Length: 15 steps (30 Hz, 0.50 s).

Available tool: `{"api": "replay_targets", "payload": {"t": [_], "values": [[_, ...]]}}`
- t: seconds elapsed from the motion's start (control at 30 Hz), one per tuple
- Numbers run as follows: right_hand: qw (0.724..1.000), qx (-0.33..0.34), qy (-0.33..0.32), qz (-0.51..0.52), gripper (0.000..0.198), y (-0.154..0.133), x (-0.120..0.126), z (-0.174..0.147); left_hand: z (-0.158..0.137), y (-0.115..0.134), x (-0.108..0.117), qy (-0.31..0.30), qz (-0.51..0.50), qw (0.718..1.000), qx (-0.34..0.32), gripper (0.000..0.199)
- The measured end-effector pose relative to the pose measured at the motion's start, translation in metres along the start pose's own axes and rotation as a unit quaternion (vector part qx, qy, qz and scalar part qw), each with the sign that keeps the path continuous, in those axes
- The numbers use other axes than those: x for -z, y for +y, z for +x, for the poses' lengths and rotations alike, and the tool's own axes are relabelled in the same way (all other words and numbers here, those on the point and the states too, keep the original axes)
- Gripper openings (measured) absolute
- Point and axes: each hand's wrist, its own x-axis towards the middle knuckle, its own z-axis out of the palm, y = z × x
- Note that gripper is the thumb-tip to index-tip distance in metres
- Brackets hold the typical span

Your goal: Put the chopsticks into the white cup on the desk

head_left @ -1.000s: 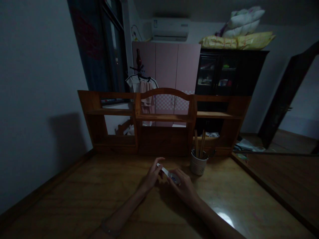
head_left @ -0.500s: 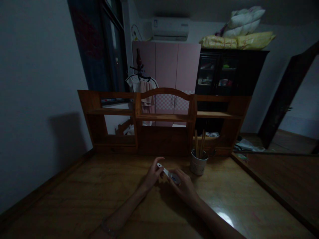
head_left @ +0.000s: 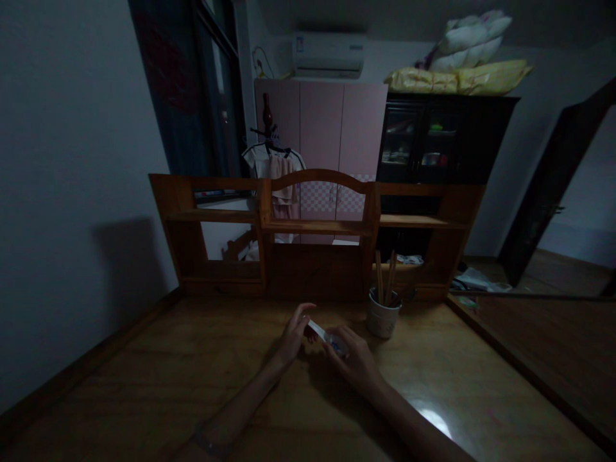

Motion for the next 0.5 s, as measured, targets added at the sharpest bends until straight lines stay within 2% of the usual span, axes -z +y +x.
{"api": "replay_targets", "payload": {"t": [0.5], "values": [[1.0,0.0,-0.002,0.001,0.017,0.0006,-0.0003,0.0002,0.0004,0.0037,-0.0015,0.008,0.004,1.0,-0.001,0.036]]}}
